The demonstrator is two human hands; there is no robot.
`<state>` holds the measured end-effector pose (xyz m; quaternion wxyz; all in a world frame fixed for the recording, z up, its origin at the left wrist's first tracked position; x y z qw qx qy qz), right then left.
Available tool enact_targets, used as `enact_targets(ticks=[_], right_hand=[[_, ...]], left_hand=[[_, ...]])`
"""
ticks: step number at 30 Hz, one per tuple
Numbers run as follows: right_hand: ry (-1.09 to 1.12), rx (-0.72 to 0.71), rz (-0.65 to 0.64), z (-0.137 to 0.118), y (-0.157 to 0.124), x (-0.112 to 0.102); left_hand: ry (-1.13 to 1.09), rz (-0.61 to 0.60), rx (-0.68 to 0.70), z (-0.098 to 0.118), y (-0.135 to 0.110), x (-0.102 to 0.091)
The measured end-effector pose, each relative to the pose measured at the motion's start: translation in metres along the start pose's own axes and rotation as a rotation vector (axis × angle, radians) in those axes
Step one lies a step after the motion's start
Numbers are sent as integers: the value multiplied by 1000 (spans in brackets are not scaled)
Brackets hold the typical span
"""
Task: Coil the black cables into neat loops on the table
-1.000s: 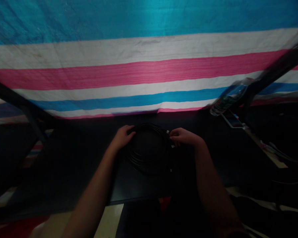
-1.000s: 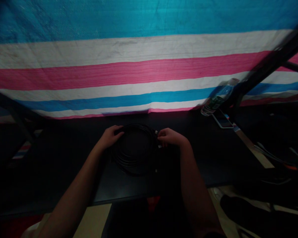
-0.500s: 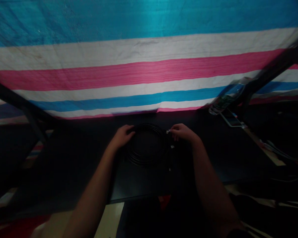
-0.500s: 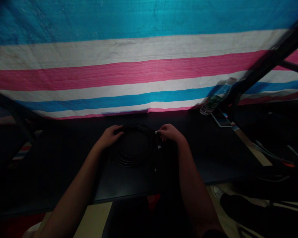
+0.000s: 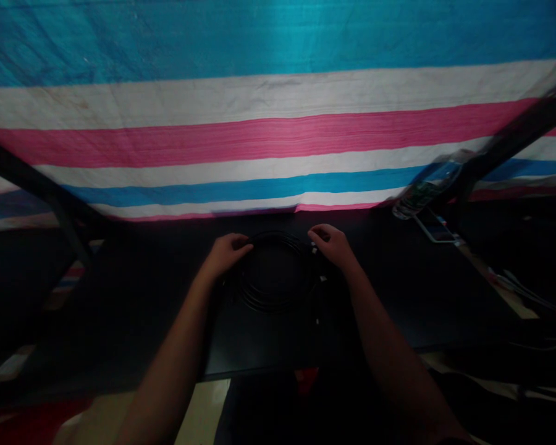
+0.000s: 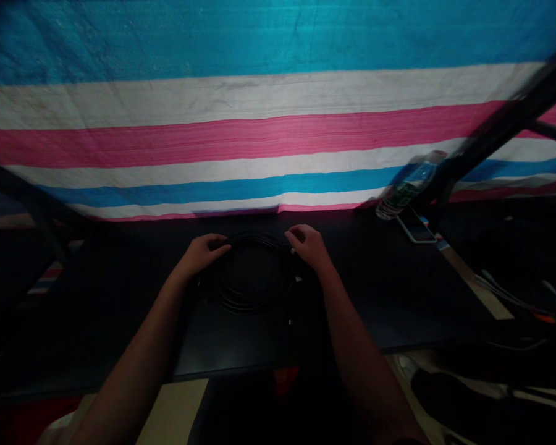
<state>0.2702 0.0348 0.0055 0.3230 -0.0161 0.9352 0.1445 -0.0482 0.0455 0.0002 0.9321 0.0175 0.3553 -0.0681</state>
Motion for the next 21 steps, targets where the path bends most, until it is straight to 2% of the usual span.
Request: enact_targets(ticks=[5,8,11,15,21], right_hand=[[-46,-196,-89,-12,-4,27],[-86,-246,-48,-15,-5,33],[-80,-203,-2,-18,-6,32],[-61,-122,34,-19,-8,29],[-145,-176,-37,-16,-5,28]], left_hand=[[103,31,68,3,-1,2],[130,38,110,7,-3,2],[107,75,144,13,-5,1],[75,150,120,17,-8,-2],[189,70,138,12,-5,2]])
Point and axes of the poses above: each hand's wrist, its own y-axis towards the middle knuckle, its own x-axis out of the palm, z = x × y, the point moved 1 cm from there along y, towards the middle knuckle, and after that the axes turned 7 degrees about -x, right-handed, at the moved point
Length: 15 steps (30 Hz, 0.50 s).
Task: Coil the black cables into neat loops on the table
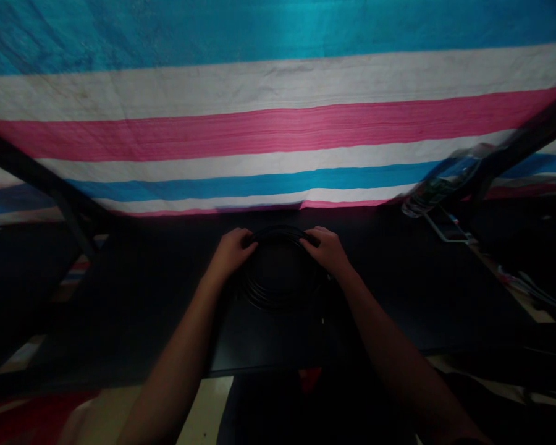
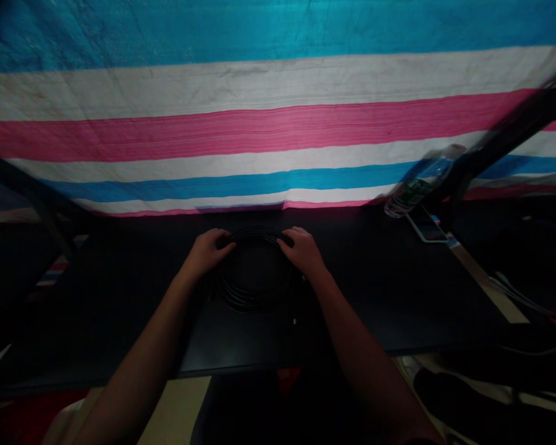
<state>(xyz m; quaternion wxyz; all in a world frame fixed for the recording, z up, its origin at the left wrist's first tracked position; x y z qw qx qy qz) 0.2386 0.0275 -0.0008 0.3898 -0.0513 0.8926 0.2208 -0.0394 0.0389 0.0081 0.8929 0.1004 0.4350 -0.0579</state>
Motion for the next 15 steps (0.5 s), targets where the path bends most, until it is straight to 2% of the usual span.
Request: enact_targets(ticks=[5,8,11,13,15], right_hand=[[-46,0,-54,0,2,0],[-22,-34,57,-5,1,-2],[52,-52,181,-11,-2,-6],[108,0,213,-14,-3,-7],[187,121,189,-15,-4,-7]], left_hand=[[0,13,-19,3,-1,0],[-109,42,-62,7,-2,-3],[-358,37,-136,13,-3,-6],[-569,-41,-198,17,-4,-8],[-761,-203,-255,20,-7,-11]])
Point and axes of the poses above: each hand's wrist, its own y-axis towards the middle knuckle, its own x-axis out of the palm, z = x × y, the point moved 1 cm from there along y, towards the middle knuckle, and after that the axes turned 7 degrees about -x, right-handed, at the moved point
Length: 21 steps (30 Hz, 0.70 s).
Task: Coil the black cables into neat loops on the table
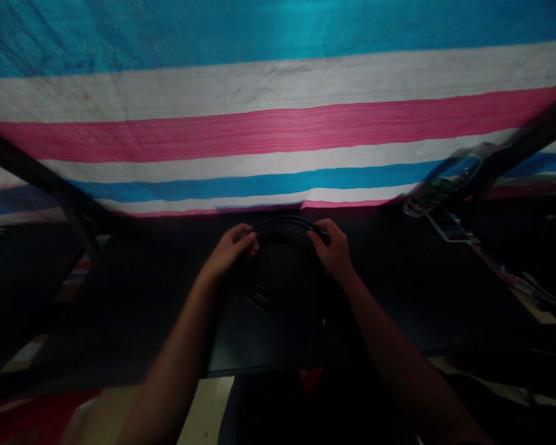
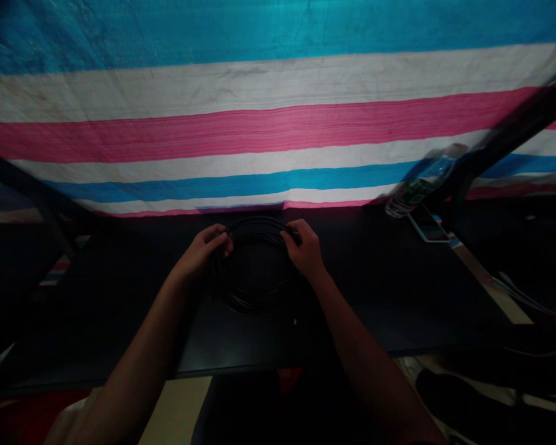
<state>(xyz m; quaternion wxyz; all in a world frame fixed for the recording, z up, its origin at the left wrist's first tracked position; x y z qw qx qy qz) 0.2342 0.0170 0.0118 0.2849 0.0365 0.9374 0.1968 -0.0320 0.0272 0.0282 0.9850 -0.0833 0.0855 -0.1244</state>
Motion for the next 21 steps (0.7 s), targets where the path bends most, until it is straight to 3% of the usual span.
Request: enact_targets(ticks=[3,5,12,16,21], right_hand=[[196,217,-64,0,0,3],[337,283,-95,-2,1,4],[626,325,-155,-15,3,-8],[781,362,-244,-18,4,-16],[858,366,-345,-18,-9,-32]], left_hand=[[-160,-223,-123,6,-9,0],[-238,-278,-138,9,-14,0],[-427,-288,-138,17,-22,7],[-607,-300,-254,26,-26,9],[-761,-384,-327,40,-71,1]])
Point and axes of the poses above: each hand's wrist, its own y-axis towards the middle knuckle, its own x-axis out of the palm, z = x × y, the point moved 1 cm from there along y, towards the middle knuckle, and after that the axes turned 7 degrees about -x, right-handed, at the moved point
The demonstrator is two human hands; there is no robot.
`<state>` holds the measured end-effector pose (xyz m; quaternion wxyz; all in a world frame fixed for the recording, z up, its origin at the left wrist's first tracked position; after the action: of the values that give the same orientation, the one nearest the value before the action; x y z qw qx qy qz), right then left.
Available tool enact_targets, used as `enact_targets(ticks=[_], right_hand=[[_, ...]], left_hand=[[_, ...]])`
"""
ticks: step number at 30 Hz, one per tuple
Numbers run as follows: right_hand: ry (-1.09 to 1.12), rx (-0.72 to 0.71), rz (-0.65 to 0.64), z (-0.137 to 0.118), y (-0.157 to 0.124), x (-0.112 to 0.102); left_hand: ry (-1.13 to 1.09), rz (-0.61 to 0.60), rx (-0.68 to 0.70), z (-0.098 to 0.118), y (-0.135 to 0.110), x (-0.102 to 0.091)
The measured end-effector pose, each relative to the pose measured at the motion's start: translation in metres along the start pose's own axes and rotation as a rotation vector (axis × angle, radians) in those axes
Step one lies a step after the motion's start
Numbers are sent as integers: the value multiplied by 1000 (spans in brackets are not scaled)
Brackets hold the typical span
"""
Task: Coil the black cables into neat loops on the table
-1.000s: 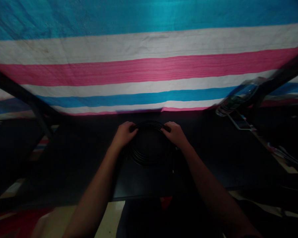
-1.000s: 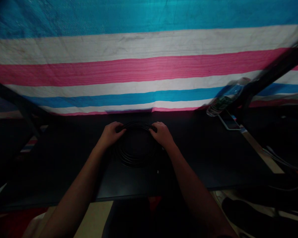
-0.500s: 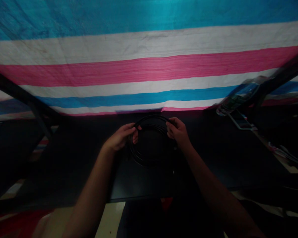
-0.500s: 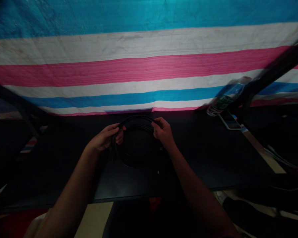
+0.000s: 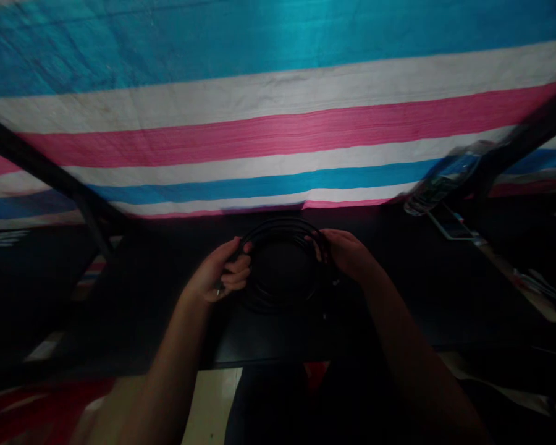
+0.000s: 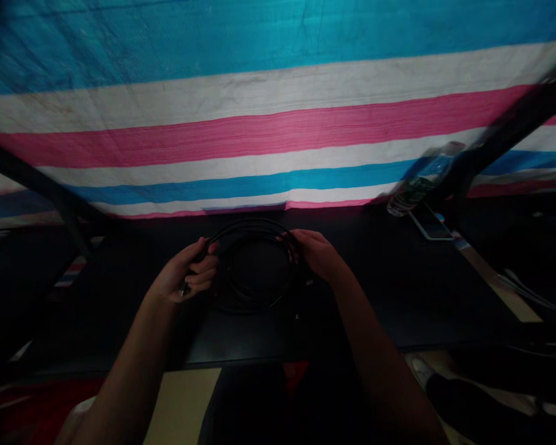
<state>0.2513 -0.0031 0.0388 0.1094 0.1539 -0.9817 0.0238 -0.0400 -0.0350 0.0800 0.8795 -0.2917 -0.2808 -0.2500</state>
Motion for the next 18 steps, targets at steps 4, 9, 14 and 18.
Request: enact_targets(ticks=[4,9,14,18], right_hand=[[-218,10,-231,-10,-29,3],[-317,34,-471,-34,-53,12],[-431,32,-557,-54,-64,18],[-525,-15,-683,-66,-73,41]], left_hand=[[-2,167,41,-18,-51,0],[151,365,5,-49,-104,-2],[454,517,-87,-77,-155,-4],[722,445,-200,-93,-171,-1]])
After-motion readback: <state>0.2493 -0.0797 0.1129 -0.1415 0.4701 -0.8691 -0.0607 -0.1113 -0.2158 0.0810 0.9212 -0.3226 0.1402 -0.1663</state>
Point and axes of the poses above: each hand's wrist, its own y-axis towards the middle knuckle, its own x-axis out of the palm, z = x × y, the point moved 1 cm from there along y, towards the middle knuckle, and after that the axes turned 7 degrees about -x, right-handed, at the moved point
